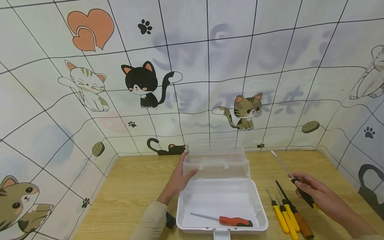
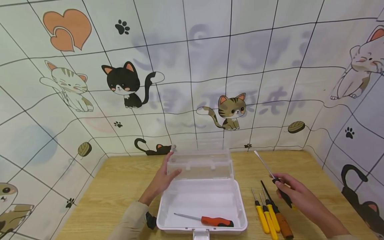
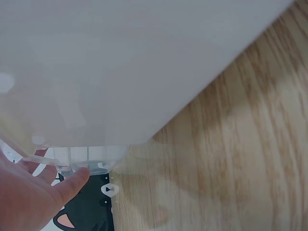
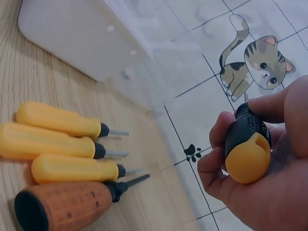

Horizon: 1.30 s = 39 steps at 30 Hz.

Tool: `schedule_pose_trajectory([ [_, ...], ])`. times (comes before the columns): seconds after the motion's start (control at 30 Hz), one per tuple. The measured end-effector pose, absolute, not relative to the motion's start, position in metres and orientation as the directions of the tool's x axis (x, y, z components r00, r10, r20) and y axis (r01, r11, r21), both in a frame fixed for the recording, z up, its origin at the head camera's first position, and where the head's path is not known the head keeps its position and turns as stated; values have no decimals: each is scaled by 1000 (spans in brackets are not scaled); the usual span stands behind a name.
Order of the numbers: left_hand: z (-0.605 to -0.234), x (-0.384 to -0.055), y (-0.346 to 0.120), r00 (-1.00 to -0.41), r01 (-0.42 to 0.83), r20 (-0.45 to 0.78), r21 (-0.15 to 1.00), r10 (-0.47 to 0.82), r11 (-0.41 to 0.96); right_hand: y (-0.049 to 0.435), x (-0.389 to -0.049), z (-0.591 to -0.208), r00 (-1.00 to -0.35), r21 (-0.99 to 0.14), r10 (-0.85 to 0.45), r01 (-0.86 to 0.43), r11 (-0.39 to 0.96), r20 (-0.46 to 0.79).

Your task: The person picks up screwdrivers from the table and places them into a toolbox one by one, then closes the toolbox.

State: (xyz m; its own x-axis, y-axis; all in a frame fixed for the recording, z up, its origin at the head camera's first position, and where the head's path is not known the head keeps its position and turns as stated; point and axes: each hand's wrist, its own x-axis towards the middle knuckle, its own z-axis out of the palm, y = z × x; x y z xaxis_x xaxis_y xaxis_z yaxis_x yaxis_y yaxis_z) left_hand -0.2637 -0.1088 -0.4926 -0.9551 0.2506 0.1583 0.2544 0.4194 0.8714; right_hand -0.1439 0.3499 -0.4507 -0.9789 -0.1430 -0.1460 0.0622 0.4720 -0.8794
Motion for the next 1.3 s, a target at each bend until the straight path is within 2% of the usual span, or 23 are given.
schedule_pose_trajectory([
  [0.23,-490,-262,-108,-959,242,145,871,245,429,337,-145,-440,-967,-914,-243,-34,405,-72],
  [0.47,-493,-263,-109,-957,247,149,870,250,426,323,-146,-430,-926,-933,-373,-87,350,-53],
  [0.8,-492,-263,-108,-956,248,150,872,251,421,313,-152,-430,-876,-950,-483,-169,264,22],
  [1.3,-492,-263,-109,-956,252,155,868,249,427,295,-160,-419,-847,-937,-530,-165,306,-24],
])
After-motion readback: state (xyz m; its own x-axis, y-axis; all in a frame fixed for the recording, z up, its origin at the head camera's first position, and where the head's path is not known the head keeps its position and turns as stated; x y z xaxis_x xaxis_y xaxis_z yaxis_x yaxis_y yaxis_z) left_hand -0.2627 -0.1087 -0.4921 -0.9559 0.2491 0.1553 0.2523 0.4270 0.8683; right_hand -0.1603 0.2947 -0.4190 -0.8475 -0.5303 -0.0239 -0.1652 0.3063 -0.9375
